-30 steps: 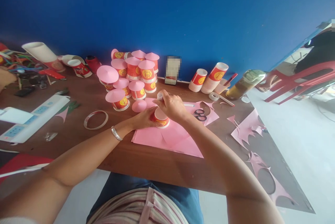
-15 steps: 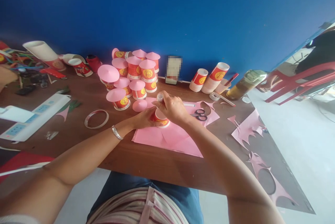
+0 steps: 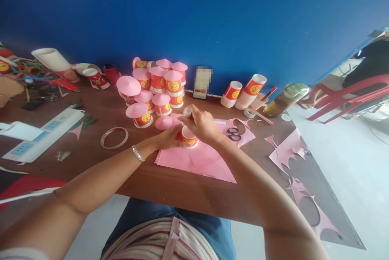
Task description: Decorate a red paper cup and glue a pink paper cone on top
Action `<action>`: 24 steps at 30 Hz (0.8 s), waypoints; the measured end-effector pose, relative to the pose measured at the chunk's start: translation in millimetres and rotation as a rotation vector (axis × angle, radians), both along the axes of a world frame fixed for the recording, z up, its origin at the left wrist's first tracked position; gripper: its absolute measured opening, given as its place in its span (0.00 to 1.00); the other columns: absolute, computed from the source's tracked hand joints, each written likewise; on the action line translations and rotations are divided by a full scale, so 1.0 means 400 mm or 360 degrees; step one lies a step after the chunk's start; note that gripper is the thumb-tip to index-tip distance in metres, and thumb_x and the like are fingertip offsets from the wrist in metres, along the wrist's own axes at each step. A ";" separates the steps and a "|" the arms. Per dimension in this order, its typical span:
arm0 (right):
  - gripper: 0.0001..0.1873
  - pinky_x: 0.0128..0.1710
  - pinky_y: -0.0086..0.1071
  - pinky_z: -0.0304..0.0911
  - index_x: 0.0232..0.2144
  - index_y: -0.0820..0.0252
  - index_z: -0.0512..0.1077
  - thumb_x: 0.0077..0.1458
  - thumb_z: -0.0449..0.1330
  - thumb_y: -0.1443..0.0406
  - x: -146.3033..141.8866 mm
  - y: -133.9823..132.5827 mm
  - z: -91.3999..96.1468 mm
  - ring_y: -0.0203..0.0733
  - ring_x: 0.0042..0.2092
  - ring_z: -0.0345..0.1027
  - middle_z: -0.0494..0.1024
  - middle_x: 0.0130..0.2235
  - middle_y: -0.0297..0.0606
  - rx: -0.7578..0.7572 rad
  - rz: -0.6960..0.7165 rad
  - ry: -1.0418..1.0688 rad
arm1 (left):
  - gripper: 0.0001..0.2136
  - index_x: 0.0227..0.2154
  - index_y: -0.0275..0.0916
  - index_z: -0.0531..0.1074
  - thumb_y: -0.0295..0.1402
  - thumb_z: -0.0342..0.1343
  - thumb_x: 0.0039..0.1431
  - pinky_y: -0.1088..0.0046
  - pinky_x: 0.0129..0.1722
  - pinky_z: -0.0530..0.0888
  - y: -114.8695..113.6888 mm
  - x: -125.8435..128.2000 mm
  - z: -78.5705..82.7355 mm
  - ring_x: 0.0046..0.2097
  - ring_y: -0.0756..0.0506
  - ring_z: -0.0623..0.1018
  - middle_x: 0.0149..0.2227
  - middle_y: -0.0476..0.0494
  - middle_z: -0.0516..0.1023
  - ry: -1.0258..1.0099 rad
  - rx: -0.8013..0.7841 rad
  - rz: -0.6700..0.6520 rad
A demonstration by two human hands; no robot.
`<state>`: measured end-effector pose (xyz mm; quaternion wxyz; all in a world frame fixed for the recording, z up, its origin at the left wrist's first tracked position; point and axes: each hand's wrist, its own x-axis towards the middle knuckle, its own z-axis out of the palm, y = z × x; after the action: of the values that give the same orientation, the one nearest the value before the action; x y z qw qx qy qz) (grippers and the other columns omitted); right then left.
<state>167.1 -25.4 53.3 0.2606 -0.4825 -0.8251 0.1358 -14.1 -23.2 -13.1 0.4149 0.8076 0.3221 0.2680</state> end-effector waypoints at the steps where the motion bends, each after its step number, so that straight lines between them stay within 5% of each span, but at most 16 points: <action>1: 0.11 0.34 0.32 0.60 0.40 0.56 0.69 0.69 0.57 0.55 0.002 -0.005 0.002 0.44 0.35 0.76 0.82 0.37 0.39 -0.0009 0.0025 -0.0026 | 0.25 0.56 0.39 0.71 0.40 0.65 0.56 0.61 0.50 0.79 0.001 0.000 -0.002 0.53 0.38 0.79 0.53 0.39 0.79 -0.0004 -0.0009 -0.0023; 7: 0.12 0.33 0.31 0.57 0.43 0.57 0.71 0.70 0.56 0.55 -0.006 -0.023 0.003 0.43 0.33 0.75 0.83 0.38 0.40 0.0059 0.0072 -0.0215 | 0.26 0.56 0.41 0.68 0.40 0.65 0.56 0.61 0.57 0.76 0.012 -0.003 -0.019 0.60 0.39 0.75 0.57 0.40 0.75 -0.0054 0.0029 -0.0088; 14: 0.13 0.33 0.32 0.56 0.44 0.57 0.71 0.69 0.57 0.54 -0.032 -0.019 -0.001 0.45 0.34 0.75 0.82 0.37 0.41 0.0066 0.0086 -0.0258 | 0.21 0.51 0.41 0.70 0.39 0.66 0.56 0.62 0.53 0.78 0.010 -0.003 -0.033 0.55 0.40 0.77 0.53 0.42 0.76 -0.0137 -0.0020 -0.0067; 24: 0.13 0.31 0.31 0.59 0.37 0.56 0.69 0.66 0.58 0.53 0.024 -0.067 0.010 0.40 0.30 0.70 0.78 0.31 0.35 -0.0066 -0.0023 0.0328 | 0.20 0.48 0.37 0.72 0.41 0.65 0.56 0.59 0.48 0.79 -0.006 0.002 0.012 0.49 0.39 0.79 0.49 0.38 0.80 -0.0048 -0.0007 -0.0056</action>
<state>176.9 -52.2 57.3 0.3349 -0.4771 -0.7876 0.1998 -13.3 -25.6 -8.4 0.4261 0.8082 0.3021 0.2719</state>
